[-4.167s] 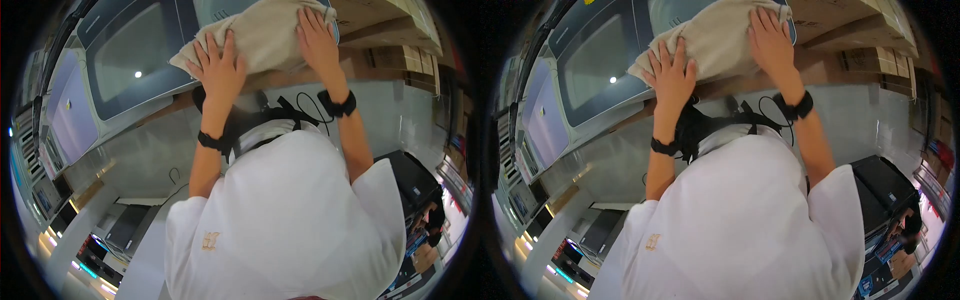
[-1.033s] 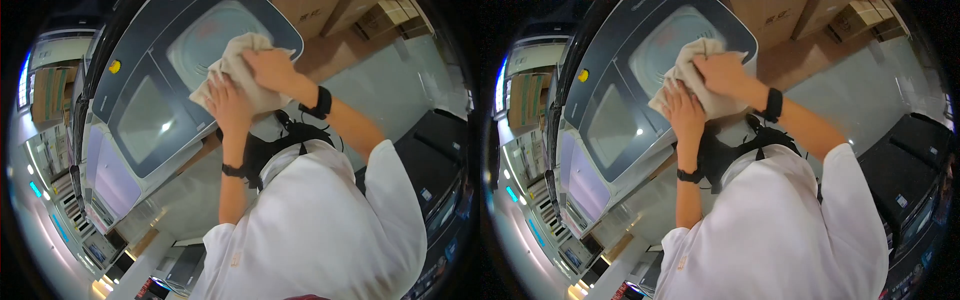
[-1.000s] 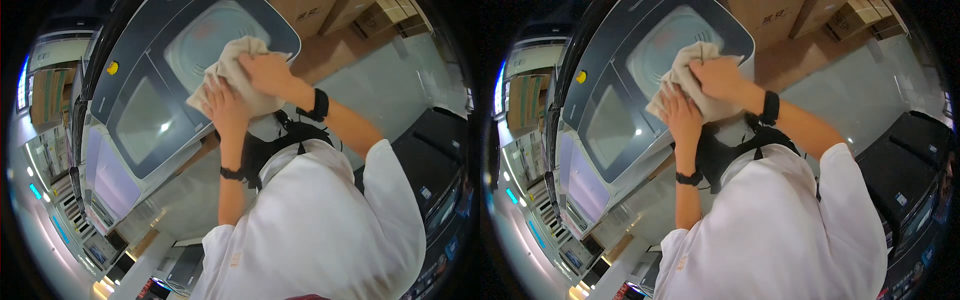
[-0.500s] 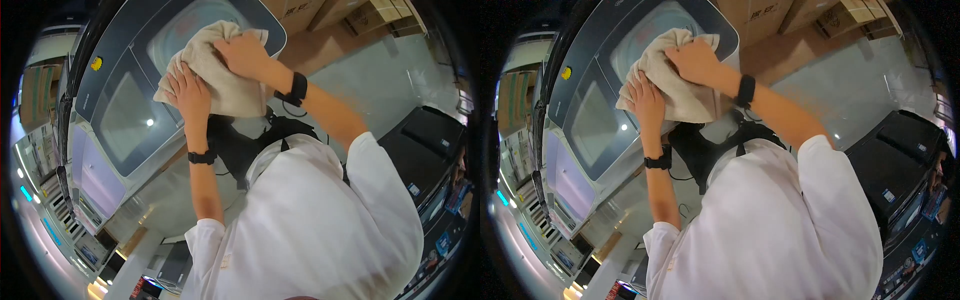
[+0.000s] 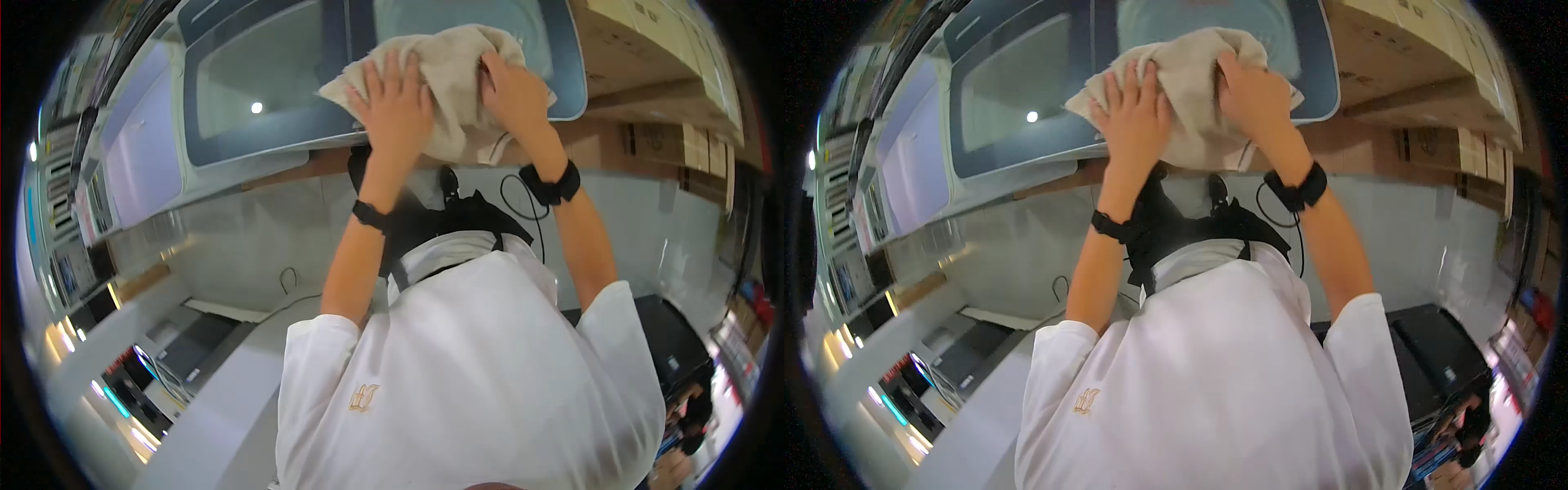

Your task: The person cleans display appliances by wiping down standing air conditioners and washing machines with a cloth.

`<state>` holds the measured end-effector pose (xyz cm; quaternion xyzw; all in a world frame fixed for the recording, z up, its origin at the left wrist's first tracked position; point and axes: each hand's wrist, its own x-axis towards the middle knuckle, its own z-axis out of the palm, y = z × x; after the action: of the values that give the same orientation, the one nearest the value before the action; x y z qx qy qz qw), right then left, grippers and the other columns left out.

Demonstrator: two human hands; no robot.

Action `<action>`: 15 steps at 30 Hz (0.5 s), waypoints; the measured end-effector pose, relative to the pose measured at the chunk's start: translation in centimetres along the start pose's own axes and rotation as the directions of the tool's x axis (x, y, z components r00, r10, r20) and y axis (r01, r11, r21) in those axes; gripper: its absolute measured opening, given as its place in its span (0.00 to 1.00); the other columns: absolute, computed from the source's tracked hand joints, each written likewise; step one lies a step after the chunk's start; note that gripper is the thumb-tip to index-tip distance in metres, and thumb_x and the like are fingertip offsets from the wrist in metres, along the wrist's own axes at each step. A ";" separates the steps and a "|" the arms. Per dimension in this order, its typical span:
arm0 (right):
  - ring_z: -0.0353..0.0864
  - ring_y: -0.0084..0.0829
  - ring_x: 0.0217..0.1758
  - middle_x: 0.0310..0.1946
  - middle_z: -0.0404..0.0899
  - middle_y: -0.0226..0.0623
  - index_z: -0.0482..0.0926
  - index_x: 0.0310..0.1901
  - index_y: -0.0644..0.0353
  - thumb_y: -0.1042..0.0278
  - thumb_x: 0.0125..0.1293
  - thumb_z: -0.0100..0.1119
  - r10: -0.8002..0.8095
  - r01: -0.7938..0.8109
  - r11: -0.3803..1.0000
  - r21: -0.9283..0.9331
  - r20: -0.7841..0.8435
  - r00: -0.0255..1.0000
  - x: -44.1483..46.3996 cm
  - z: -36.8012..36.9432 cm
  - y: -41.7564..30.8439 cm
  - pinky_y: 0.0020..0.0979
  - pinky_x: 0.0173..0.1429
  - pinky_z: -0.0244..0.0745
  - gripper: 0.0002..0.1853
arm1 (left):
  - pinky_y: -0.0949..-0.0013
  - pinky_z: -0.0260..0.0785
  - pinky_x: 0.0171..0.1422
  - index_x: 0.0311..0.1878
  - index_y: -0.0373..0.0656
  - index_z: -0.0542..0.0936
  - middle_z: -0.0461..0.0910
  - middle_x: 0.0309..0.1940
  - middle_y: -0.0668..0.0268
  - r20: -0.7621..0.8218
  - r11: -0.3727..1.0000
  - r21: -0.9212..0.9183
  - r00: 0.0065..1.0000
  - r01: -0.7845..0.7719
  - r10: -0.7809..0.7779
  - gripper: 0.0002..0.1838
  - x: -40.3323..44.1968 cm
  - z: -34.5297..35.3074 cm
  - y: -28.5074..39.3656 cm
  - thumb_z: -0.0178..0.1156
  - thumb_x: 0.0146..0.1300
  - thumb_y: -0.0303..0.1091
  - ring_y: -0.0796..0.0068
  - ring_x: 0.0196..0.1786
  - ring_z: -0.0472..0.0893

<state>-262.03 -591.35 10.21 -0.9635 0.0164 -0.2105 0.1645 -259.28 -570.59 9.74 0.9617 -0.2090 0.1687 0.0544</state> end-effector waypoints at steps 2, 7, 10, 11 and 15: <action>0.85 0.53 0.28 0.27 0.85 0.44 0.78 0.46 0.51 0.64 0.68 0.61 -0.063 0.061 0.998 0.029 0.070 0.996 -0.1 -0.7 -0.8 0.49 0.32 0.77 0.08 | 0.34 0.51 0.81 0.78 0.54 0.70 0.67 0.78 0.62 -0.016 0.998 -0.067 1.000 -0.013 0.012 0.32 0.0 0.1 0.5 0.58 0.71 0.46 0.52 0.82 0.62; 0.84 0.49 0.24 0.21 0.82 0.44 0.76 0.44 0.54 0.67 0.65 0.59 -0.125 0.122 0.992 0.034 0.095 0.988 0.8 0.2 -0.5 0.46 0.28 0.76 0.07 | 0.43 0.56 0.81 0.76 0.52 0.72 0.67 0.78 0.63 -0.033 0.971 -0.211 0.992 0.112 -0.121 0.31 -1.3 -0.2 0.9 0.59 0.70 0.43 0.57 0.81 0.64; 0.85 0.49 0.25 0.22 0.83 0.44 0.76 0.44 0.54 0.68 0.64 0.59 -0.190 0.186 0.982 0.041 0.141 0.972 1.9 2.0 -1.2 0.46 0.29 0.77 0.08 | 0.45 0.60 0.79 0.75 0.50 0.73 0.68 0.77 0.63 -0.082 0.958 -0.177 0.966 0.227 -0.245 0.29 -1.4 0.8 1.3 0.58 0.71 0.40 0.58 0.80 0.65; 0.85 0.49 0.25 0.22 0.83 0.44 0.76 0.44 0.55 0.68 0.64 0.59 -0.212 0.208 0.977 0.041 0.157 0.965 2.2 2.7 -1.5 0.46 0.29 0.77 0.08 | 0.45 0.61 0.78 0.74 0.49 0.74 0.68 0.77 0.63 -0.096 0.950 -0.155 0.953 0.270 -0.286 0.28 -1.4 1.4 1.4 0.57 0.71 0.39 0.58 0.80 0.66; 0.85 0.52 0.28 0.27 0.84 0.47 0.77 0.45 0.56 0.66 0.63 0.60 -0.323 0.295 0.943 0.153 0.215 0.922 3.1 5.1 -1.4 0.50 0.34 0.77 0.10 | 0.47 0.65 0.75 0.72 0.41 0.75 0.68 0.77 0.59 -0.108 0.908 -0.118 0.903 0.403 -0.415 0.29 -1.1 3.0 3.3 0.58 0.66 0.33 0.53 0.80 0.65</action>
<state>-257.15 -588.73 7.57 -0.9607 -0.1682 -0.1181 0.1864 -260.75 -573.72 6.68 0.9674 -0.0062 0.2062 0.1468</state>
